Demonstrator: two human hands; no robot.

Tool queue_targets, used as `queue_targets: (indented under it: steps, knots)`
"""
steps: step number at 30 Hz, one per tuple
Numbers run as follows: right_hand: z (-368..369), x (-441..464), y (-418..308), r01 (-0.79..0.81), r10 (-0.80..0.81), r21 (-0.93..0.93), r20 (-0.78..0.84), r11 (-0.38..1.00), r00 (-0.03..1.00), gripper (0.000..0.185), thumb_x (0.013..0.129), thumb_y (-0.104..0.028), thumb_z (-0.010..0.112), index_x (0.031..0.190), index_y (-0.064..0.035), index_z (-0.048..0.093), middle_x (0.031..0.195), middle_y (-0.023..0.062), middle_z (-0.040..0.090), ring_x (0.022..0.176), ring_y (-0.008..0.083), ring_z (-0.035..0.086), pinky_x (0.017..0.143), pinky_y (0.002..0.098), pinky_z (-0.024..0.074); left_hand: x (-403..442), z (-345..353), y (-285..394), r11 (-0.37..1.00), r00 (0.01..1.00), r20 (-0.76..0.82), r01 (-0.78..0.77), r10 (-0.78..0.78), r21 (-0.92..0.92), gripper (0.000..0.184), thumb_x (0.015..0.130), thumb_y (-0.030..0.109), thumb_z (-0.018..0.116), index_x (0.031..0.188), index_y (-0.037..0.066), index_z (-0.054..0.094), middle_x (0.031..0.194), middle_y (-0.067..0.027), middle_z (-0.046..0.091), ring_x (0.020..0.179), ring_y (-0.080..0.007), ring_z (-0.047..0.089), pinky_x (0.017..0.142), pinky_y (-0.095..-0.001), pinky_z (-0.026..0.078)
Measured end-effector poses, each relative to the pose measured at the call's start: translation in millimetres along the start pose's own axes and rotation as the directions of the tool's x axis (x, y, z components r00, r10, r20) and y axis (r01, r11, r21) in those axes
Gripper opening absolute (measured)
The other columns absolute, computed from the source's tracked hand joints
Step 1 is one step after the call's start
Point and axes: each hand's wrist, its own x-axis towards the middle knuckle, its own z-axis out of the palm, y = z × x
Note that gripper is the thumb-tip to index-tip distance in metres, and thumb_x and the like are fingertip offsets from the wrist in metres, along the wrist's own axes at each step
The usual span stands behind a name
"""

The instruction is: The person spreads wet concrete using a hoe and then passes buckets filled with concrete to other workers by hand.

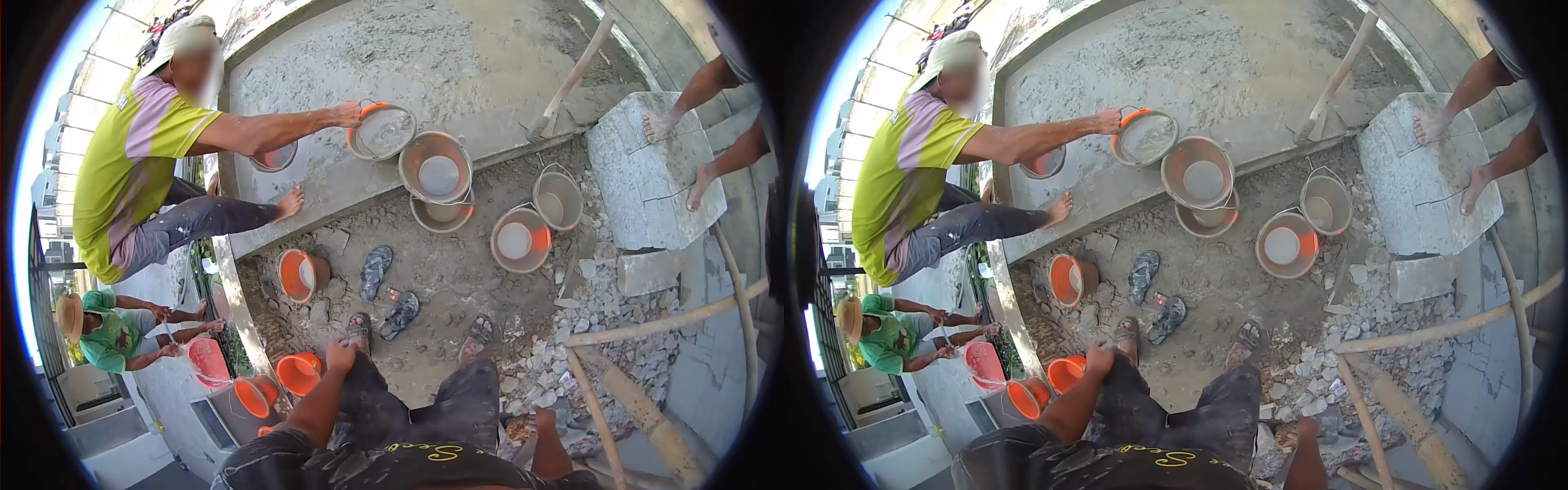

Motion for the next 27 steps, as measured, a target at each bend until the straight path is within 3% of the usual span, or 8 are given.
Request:
queue_targets:
  steps: [5, 9, 11, 16, 19, 21, 25, 27]
  knots:
    - [-88.0, 19.2, -70.7, 0.161, -0.152, 0.047, -0.156, 0.986, 0.976, 0.025, 0.086, -0.022, 0.064, 0.094, -0.0005, 0.055, 0.079, 0.0146, 0.059, 0.064, 0.0302, 0.062, 0.053, 0.0454, 0.0525, 10.8, -58.1, 110.9, 0.889, 0.981, 0.054, -0.143, 0.184, -0.435, 0.051, 0.079, 0.027, 0.071, 0.119, -0.001, 0.059, 0.107, -0.0197, 0.066, 0.103, -0.0268, 0.063, 0.088, -0.0355, 0.049]
    - [-55.3, 55.7, -150.9, 0.29, -0.277, 0.096, -0.124, 0.952, 0.953, 0.02, 0.085, -0.023, 0.066, 0.082, -0.0054, 0.058, 0.062, 0.0069, 0.055, 0.052, 0.0204, 0.058, 0.045, 0.0385, 0.0483, 10.9, -99.6, 166.3, 0.89, 0.973, 0.073, -0.167, 0.218, -0.424, 0.053, 0.079, 0.027, 0.071, 0.122, -0.001, 0.057, 0.11, -0.0192, 0.065, 0.103, -0.0266, 0.063, 0.089, -0.0354, 0.048]
    - [4.3, 25.4, -204.1, 0.328, -0.345, 0.281, 0.008, 0.902, 0.939, 0.021, 0.085, -0.023, 0.067, 0.088, -0.0059, 0.055, 0.069, 0.0085, 0.058, 0.058, 0.0222, 0.062, 0.046, 0.0371, 0.0496, 28.9, -105.9, 178.5, 0.869, 0.969, 0.084, -0.168, 0.232, -0.466, 0.055, 0.079, 0.028, 0.071, 0.123, -0.001, 0.056, 0.115, -0.0184, 0.064, 0.106, -0.027, 0.062, 0.091, -0.0363, 0.048]
    - [173.8, -51.5, -324.8, 0.391, -0.419, 0.167, 0.194, 0.905, 0.887, 0.036, 0.087, -0.03, 0.068, 0.105, -0.0035, 0.05, 0.089, 0.0132, 0.061, 0.075, 0.0266, 0.064, 0.06, 0.0386, 0.0537, 135.8, -110.9, 225.8, 0.913, 0.968, 0.162, -0.114, 0.191, -0.391, 0.06, 0.079, 0.029, 0.072, 0.126, -0.002, 0.052, 0.122, -0.0182, 0.061, 0.108, -0.027, 0.062, 0.092, -0.0365, 0.047]
    - [261.6, -53.0, -378.2, 0.257, -0.3, 0.166, 0.331, 0.952, 0.895, 0.041, 0.085, -0.029, 0.071, 0.108, -0.0023, 0.05, 0.093, 0.014, 0.061, 0.078, 0.0287, 0.065, 0.065, 0.0405, 0.0548, 214.0, -116.3, 276.7, 0.903, 0.95, 0.147, -0.205, 0.276, -0.377, 0.071, 0.077, 0.033, 0.074, 0.13, -0.004, 0.046, 0.126, -0.0226, 0.056, 0.114, -0.0297, 0.058, 0.094, -0.0376, 0.046]
    - [314.6, -57.0, -423.0, 0.267, -0.297, 0.131, 0.368, 0.955, 0.881, 0.049, 0.086, -0.03, 0.07, 0.118, -0.0015, 0.047, 0.109, 0.0186, 0.057, 0.093, 0.0323, 0.063, 0.074, 0.0442, 0.0547, 259.4, -123.4, 322.9, 0.911, 0.946, 0.089, -0.271, 0.312, -0.31, 0.08, 0.075, 0.034, 0.075, 0.135, -0.005, 0.04, 0.132, -0.0262, 0.05, 0.121, -0.0327, 0.052, 0.1, -0.039, 0.042]
    - [402.0, -42.2, -508.2, 0.042, -0.158, 0.464, 0.213, 0.885, 0.964, 0.062, 0.087, -0.03, 0.069, 0.135, -0.0053, 0.039, 0.134, 0.0188, 0.043, 0.128, 0.0348, 0.041, 0.098, 0.0566, 0.0402, 348.4, -108.6, 385.5, 0.858, 0.859, 0.044, -0.503, 0.509, -0.104, 0.091, 0.074, 0.037, 0.075, 0.141, -0.006, 0.032, 0.141, -0.0307, 0.038, 0.134, -0.0375, 0.038, 0.109, -0.0408, 0.032]
    - [423.6, -29.4, -533.5, 0.012, -0.196, 0.565, 0.266, 0.825, 0.944, 0.067, 0.085, -0.028, 0.071, 0.138, -0.006, 0.037, 0.139, 0.016, 0.04, 0.129, 0.0345, 0.038, 0.099, 0.0569, 0.0384, 367.5, -103.1, 413.0, 0.825, 0.807, 0.176, -0.558, 0.564, -0.089, 0.091, 0.074, 0.038, 0.074, 0.142, -0.006, 0.031, 0.142, -0.0307, 0.037, 0.135, -0.0384, 0.035, 0.111, -0.0411, 0.031]
